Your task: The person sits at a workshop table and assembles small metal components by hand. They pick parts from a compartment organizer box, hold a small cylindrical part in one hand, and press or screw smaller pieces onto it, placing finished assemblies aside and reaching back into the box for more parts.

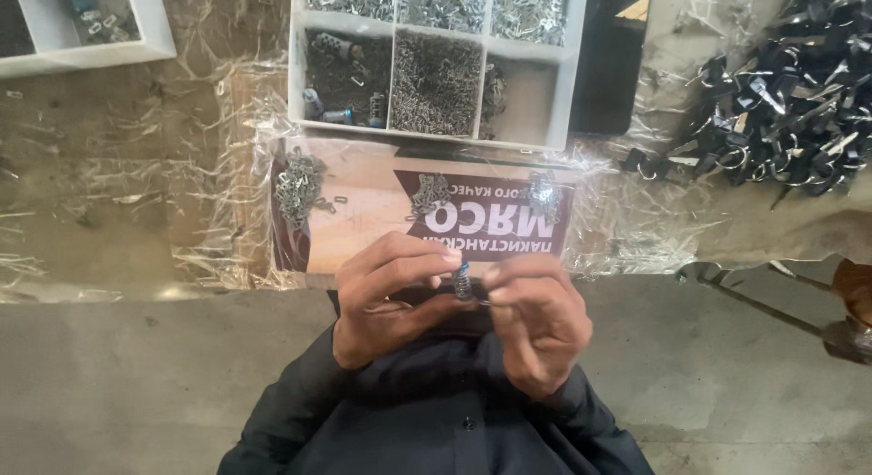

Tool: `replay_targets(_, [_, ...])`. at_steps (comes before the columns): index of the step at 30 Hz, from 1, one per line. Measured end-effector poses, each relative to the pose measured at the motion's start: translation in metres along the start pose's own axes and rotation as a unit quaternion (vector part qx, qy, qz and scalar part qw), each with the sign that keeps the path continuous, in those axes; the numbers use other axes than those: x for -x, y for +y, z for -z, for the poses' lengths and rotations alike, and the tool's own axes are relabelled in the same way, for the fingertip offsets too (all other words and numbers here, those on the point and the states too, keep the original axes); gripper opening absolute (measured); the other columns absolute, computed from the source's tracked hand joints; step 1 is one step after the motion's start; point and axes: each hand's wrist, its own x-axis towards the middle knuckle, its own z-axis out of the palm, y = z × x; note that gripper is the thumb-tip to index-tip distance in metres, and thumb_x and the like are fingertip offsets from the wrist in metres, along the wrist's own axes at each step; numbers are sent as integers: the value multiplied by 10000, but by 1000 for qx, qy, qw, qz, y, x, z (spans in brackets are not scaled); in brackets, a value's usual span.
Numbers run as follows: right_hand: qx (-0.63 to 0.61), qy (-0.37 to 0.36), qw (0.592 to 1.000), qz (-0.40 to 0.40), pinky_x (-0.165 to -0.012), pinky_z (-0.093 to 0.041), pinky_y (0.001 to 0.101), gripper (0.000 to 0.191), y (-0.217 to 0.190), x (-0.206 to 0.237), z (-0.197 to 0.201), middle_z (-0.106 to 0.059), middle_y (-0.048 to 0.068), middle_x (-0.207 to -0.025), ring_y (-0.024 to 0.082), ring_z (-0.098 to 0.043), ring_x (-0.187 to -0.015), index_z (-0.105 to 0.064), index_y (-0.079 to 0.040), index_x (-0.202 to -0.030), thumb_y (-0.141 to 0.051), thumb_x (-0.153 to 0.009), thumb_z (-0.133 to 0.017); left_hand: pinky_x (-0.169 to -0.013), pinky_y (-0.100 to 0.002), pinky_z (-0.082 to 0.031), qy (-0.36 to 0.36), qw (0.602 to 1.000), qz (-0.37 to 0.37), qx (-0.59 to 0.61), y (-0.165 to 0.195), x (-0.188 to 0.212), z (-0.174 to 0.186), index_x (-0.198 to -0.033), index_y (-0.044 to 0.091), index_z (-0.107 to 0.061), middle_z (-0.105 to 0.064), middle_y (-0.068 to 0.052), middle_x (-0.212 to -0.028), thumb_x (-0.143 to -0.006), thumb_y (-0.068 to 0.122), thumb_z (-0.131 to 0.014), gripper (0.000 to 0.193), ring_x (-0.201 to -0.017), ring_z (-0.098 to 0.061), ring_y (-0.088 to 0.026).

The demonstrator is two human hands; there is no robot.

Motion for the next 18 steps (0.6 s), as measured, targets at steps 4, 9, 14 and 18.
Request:
replay_targets(4, [70, -21, 997, 5, -892, -512, 255, 65, -1, -7, -2, -651, 106, -1093, 158, -643, -976, -669, -14, -1021, 27, -970, -672, -745, -282, -593, 6, 999, -30, -17, 1, -3, -3, -1161, 81, -703, -723, -73, -1123, -791, 125, -939, 440, -885, -699, -175])
replay_targets(9, [60, -18, 998, 1, -857, -523, 255, 76, 6, -4, 0, -648, 111, -1082, 153, -648, -949, -679, -1, -1037, 37, -973, -695, -744, -300, -585, 7, 999, -42, -32, -1, -5, -6, -1148, 82, -708, -725, -70, -1081, -774, 158, -945, 448, -883, -703, -196])
replay_targets(14, [-154, -26, 976, -150, -853, -536, 269, 262, 15, -2, 15, -656, 94, -1067, 159, -649, -959, -646, 33, -1163, 34, -910, -714, -750, -316, -582, 7, 998, -41, -40, 0, -7, -9, -1154, 82, -710, -728, -82, -1050, -758, 147, -946, 466, -856, -701, -207])
replay_targets(18, [-72, -16, 985, -155, -789, -585, 257, 231, 21, -1, 18, -756, 78, -971, 129, -716, -872, -671, 14, -1160, 8, -934, -715, -834, -348, -609, -52, 997, -41, -29, 5, -8, -12, -1222, 41, -683, -743, -115, -1103, -817, 78, -890, 456, -954, -741, -267])
